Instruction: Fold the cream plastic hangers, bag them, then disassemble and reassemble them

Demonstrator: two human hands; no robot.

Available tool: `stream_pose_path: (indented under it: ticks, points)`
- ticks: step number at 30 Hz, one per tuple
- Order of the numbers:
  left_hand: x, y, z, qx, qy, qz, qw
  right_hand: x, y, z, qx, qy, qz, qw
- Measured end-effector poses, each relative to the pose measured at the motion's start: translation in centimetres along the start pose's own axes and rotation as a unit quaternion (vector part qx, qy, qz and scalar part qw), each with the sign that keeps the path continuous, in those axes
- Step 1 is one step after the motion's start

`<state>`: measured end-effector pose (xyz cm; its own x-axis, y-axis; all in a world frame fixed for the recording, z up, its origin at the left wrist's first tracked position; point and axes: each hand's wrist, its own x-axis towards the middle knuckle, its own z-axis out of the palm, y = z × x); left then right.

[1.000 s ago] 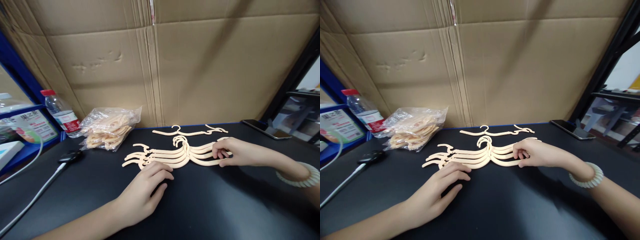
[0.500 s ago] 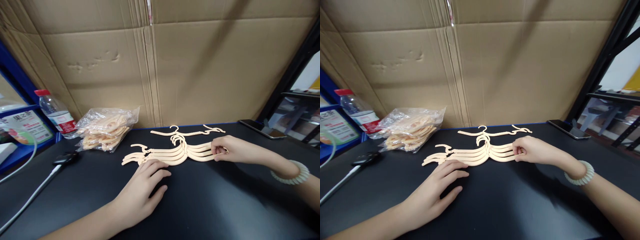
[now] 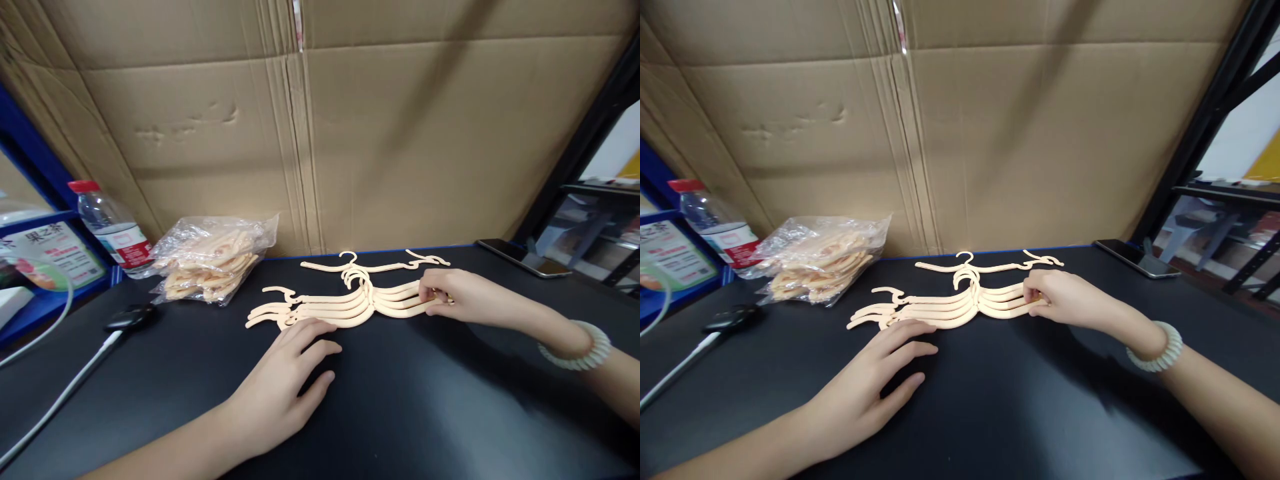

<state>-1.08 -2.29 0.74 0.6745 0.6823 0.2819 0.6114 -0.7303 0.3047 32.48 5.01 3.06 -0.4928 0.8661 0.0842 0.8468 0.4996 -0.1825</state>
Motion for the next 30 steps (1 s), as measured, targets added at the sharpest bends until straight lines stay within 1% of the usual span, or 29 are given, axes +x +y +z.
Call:
stream_pose_path:
  ticks: [4, 12, 13, 15, 18, 20, 24, 30]
  points:
    - [0.0, 0.0, 0.0, -0.002, -0.003, 0.002, 1.0, -0.3, -0.6, 0.1, -0.008, 0.012, 0.0, 1.0]
    - [0.1, 0.0, -0.1, -0.008, -0.006, 0.011, 1.0, -0.5, -1.4, 0.1, -0.01, -0.007, -0.013, 1.0]
    - [0.1, 0.1, -0.1, -0.011, -0.009, 0.014, 1.0, -0.5, -1.4, 0.1, -0.001, -0.014, -0.011, 1.0]
    - [0.1, 0.3, -0.3, -0.02, -0.021, 0.022, 0.999, -0.7, -1.7, 0.1, 0.035, -0.05, -0.02, 0.998]
    - [0.2, 0.5, -0.4, -0.029, -0.041, 0.036, 0.998, -1.1, -2.8, 0.1, 0.106, -0.119, -0.066, 0.985]
    - [0.2, 0.6, -0.5, -0.029, -0.045, 0.037, 0.998, -1.4, -3.8, 0.1, 0.124, -0.137, -0.092, 0.978]
    - [0.2, 0.6, -0.6, -0.03, -0.041, 0.038, 0.998, -1.6, -5.0, 0.2, 0.1, -0.124, -0.107, 0.981]
    - [0.3, 0.3, -0.4, -0.043, -0.038, 0.036, 0.998, -1.5, -4.9, 0.3, 0.095, -0.121, -0.114, 0.982]
